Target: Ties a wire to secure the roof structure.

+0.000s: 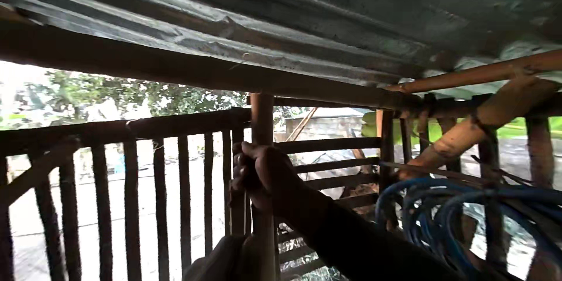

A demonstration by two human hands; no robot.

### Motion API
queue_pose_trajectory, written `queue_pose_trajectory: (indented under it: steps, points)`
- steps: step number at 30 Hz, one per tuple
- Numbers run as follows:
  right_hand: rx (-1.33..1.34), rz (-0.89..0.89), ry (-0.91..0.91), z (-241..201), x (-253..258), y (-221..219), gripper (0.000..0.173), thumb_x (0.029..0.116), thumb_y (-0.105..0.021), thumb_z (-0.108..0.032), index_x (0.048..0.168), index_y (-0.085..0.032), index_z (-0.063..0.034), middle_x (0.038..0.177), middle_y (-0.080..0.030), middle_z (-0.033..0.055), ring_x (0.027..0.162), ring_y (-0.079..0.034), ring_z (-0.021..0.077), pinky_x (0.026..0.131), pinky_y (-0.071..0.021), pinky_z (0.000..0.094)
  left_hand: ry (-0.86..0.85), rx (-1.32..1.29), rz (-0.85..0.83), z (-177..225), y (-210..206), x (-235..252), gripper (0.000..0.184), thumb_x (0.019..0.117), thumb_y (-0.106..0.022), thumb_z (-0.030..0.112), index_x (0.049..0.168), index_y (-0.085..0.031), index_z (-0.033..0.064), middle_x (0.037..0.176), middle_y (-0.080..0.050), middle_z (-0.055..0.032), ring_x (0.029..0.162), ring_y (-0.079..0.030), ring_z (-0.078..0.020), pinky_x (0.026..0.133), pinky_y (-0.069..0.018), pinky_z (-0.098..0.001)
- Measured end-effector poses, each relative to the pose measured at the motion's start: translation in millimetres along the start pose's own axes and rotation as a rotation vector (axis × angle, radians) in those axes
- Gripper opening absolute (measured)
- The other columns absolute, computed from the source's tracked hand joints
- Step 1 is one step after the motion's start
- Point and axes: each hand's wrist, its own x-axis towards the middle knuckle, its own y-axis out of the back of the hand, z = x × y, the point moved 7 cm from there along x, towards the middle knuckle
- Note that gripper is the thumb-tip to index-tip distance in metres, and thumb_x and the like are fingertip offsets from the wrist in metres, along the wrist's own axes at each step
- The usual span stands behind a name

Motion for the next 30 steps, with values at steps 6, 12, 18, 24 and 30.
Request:
queue_pose_trajectory:
  steps: [6,12,18,24,30]
  points:
    - [-0.091,0.049,0.107,-33.0,3.3,-26.0,0.028,0.1110,-0.042,-0.034,0.102,-0.053,-0.0092,0.059,-0.036,-0.0056,0.040,-0.034,0.0031,0.038,-0.0337,0.0167,0.058,-0.053,0.090,21.6,-5.3,40.5,0.031,0.0955,-0.059,0.012,0.073,-0.065,-0.0076,0.057,-0.055,-0.0005,0.054,-0.048,0.0102,0.055,-0.0398,-0.0072]
    - [0.048,0.120,0.138,-34.6,-31.7,-11.1,0.023,0.1108,-0.036,-0.018,0.100,-0.052,-0.0062,0.051,-0.035,-0.0059,0.035,-0.034,0.0017,0.033,-0.0330,0.0161,-0.078,0.138,0.045,39.7,-12.1,20.0,0.026,0.0899,-0.061,0.010,0.068,-0.066,-0.0034,0.055,-0.061,-0.0095,0.049,-0.058,-0.0086,0.051,-0.0442,-0.0202]
    - [0.009,0.103,0.163,-31.7,-43.2,3.5,0.031,0.1103,-0.035,-0.017,0.087,-0.053,-0.0085,0.048,-0.034,-0.0069,0.034,-0.033,0.0015,0.033,-0.0313,0.0158,-0.243,-0.068,-0.014,44.6,-6.7,10.8,0.027,0.0952,-0.059,0.009,0.072,-0.064,-0.0013,0.058,-0.061,-0.0095,0.054,-0.059,-0.0108,0.054,-0.0474,-0.0194]
    - [-0.262,0.066,0.327,-40.5,-37.3,34.4,0.032,0.1092,-0.036,-0.012,0.099,-0.067,-0.0065,0.050,-0.036,-0.0107,0.035,-0.030,-0.0017,0.033,-0.0288,0.0147,-0.258,-0.137,-0.176,27.7,-43.7,-2.2,0.031,0.0989,-0.054,0.016,0.076,-0.067,-0.0004,0.058,-0.061,-0.0103,0.049,-0.057,-0.0162,0.049,-0.0464,-0.0261]
    - [-0.625,0.040,0.554,-82.9,-16.0,61.6,0.022,0.1043,-0.053,-0.009,0.091,-0.070,-0.0050,0.052,-0.044,-0.0071,0.038,-0.035,0.0009,0.037,-0.0326,0.0178,0.043,-0.205,-0.600,2.7,-88.8,17.7,0.021,0.1007,-0.058,0.014,0.102,-0.074,0.0000,0.079,-0.071,-0.0113,0.069,-0.068,-0.0214,0.066,-0.0563,-0.0394]
